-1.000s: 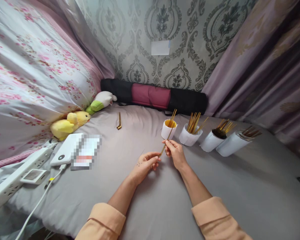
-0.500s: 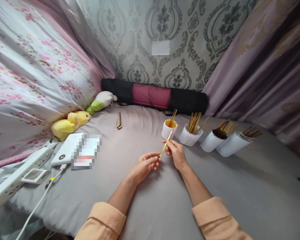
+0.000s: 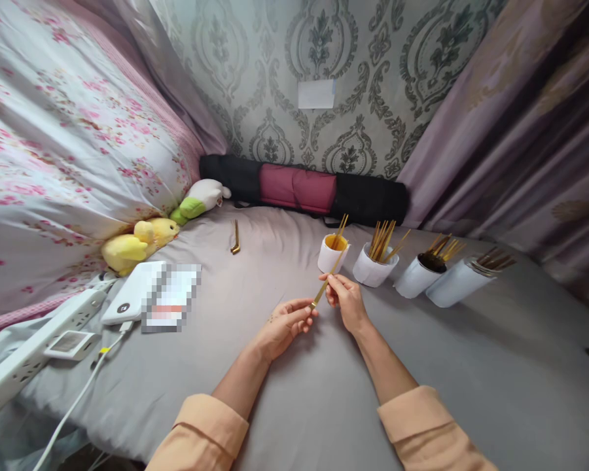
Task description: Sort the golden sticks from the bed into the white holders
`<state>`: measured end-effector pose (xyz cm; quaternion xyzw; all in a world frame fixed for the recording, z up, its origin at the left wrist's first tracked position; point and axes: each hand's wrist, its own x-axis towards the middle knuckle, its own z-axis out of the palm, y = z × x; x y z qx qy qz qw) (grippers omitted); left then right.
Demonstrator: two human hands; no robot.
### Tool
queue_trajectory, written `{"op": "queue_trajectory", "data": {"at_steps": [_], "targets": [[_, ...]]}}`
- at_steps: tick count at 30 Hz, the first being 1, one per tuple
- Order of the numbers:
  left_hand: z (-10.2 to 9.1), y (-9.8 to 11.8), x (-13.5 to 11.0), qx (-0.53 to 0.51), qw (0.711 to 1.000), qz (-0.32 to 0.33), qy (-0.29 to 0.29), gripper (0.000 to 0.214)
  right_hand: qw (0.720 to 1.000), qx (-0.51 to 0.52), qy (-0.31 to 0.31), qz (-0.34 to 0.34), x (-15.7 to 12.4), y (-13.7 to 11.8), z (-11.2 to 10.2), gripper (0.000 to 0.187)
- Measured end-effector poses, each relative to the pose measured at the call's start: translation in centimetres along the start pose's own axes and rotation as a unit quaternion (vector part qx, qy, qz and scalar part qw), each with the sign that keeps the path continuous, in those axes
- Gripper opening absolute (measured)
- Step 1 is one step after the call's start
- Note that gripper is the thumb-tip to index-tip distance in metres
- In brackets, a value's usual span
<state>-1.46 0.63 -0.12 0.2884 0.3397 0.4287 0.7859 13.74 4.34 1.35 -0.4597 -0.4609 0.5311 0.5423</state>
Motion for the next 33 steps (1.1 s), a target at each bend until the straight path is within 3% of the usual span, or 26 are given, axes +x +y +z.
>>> {"op": "queue_trajectory", "data": {"at_steps": [33], "targets": [[-0.22,-0.14,-0.08,0.021,0.999,-0.013,-0.044,0.037,0.998,-0.058,0.009,-0.027,0.12,-0.32,-0.52,0.031]]}}
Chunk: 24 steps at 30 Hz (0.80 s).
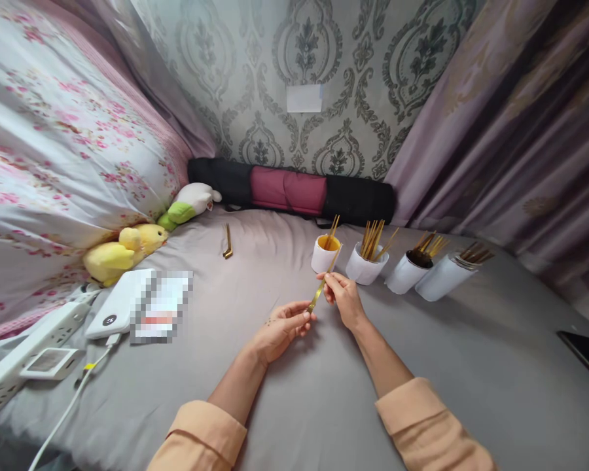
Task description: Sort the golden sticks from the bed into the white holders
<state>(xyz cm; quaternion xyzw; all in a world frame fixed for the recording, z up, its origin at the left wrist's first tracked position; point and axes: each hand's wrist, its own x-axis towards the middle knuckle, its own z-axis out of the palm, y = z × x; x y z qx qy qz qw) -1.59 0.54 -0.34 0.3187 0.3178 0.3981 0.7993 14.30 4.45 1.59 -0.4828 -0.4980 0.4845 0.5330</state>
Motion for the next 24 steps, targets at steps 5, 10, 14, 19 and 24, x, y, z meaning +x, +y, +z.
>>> {"op": "queue_trajectory", "data": {"at_steps": [5,10,14,19,24], "targets": [[0.2,0.2,-0.1,0.005,1.000,-0.009,0.003,0.037,1.000,-0.011,0.013,0.001,0.2,-0.5,-0.2,0.034],[0.3,0.2,-0.1,0.008,1.000,-0.008,0.000,0.037,1.000,-0.017,0.022,-0.004,0.5,-1.0,-0.8,0.035],[0.3,0.2,-0.1,0.010,1.000,-0.013,0.002,0.037,0.999,-0.017,0.033,-0.002,0.9,-1.3,-1.2,0.035],[0.1,0.1,-0.1,0.014,1.000,-0.010,-0.005,0.036,0.999,-0.012,0.040,-0.005,1.4,-1.8,-1.7,0.035],[0.1,0.1,-0.1,0.013,1.000,-0.010,-0.002,0.037,0.999,-0.010,0.046,-0.008,1.9,-2.2,-1.9,0.035]]}}
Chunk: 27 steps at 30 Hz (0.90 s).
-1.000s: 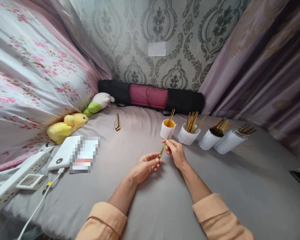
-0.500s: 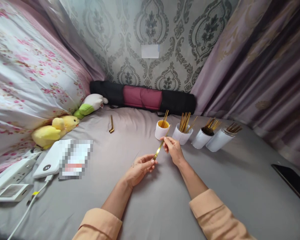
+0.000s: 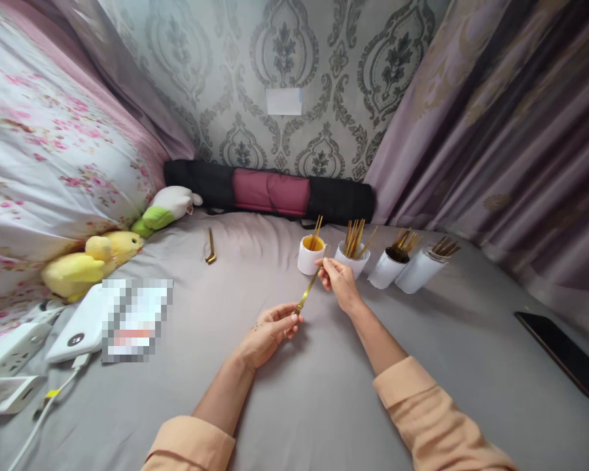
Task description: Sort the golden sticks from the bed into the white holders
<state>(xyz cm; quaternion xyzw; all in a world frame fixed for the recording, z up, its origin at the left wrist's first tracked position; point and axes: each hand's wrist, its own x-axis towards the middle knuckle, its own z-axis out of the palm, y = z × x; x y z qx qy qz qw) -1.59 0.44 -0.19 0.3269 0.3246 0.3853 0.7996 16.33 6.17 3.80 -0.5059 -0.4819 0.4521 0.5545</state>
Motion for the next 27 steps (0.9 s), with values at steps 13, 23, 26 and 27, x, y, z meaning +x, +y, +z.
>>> {"op": "queue_trajectory", "data": {"at_steps": [13,23,26,27], "targets": [[0.2,0.2,-0.1,-0.002,1.000,-0.006,0.008,0.038,0.999,0.016,0.041,-0.005,1.3,-1.4,-1.0,0.034],[0.3,0.2,-0.1,0.003,1.000,-0.002,0.003,0.038,0.998,0.019,0.055,0.001,2.1,-2.0,-1.5,0.035],[0.4,0.3,-0.1,0.003,1.000,-0.004,0.005,0.038,0.998,0.011,0.055,0.003,2.2,-2.1,-1.6,0.035],[0.4,0.3,-0.1,0.003,1.000,-0.004,0.005,0.038,0.999,0.007,0.054,0.002,2.3,-2.1,-1.6,0.035]]}}
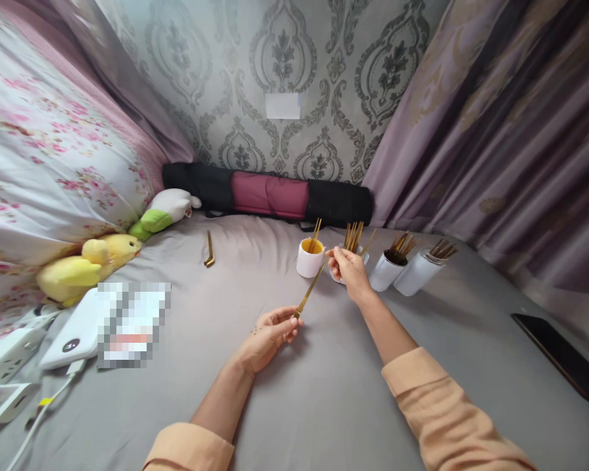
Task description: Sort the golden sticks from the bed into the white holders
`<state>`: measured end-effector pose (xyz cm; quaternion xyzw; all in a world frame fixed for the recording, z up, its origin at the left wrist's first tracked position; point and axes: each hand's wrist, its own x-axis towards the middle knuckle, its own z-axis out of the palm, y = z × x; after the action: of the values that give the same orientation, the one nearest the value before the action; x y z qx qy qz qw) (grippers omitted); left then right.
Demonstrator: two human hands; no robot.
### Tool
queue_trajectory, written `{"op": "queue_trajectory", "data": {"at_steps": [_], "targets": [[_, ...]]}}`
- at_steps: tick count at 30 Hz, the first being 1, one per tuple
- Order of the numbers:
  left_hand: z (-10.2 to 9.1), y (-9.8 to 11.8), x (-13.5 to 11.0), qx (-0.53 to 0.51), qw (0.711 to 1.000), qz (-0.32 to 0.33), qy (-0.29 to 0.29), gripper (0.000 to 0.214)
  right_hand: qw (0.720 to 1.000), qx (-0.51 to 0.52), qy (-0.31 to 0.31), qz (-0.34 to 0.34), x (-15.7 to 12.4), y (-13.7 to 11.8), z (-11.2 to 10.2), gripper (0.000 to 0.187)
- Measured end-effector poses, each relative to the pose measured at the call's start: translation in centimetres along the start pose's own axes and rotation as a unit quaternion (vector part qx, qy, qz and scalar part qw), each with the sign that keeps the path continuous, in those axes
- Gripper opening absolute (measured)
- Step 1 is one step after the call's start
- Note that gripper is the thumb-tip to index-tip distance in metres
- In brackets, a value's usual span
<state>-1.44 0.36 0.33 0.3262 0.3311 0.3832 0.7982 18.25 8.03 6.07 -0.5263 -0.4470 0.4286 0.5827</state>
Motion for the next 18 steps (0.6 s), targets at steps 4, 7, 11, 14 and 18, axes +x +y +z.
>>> {"op": "queue_trajectory", "data": {"at_steps": [4,7,11,14,18], "targets": [[0.05,0.06,-0.01,0.000,1.000,0.001,-0.001,0.037,1.000,-0.006,-0.004,-0.002,0.14,-0.11,-0.11,0.035],[-0.05,0.00,0.01,0.001,1.000,0.002,-0.004,0.037,1.000,-0.006,-0.006,0.000,0.21,-0.15,-0.13,0.034],[-0.21,-0.11,0.06,-0.002,1.000,0.002,-0.004,0.038,1.000,-0.007,-0.010,0.001,0.27,-0.23,-0.08,0.034],[-0.27,-0.16,0.08,-0.003,1.000,0.003,-0.003,0.038,1.000,-0.016,-0.007,0.004,0.31,-0.34,0.00,0.034],[-0.28,-0.17,0.08,-0.005,1.000,0.004,-0.006,0.038,1.000,-0.026,-0.007,-0.005,0.34,-0.61,0.13,0.033]]}}
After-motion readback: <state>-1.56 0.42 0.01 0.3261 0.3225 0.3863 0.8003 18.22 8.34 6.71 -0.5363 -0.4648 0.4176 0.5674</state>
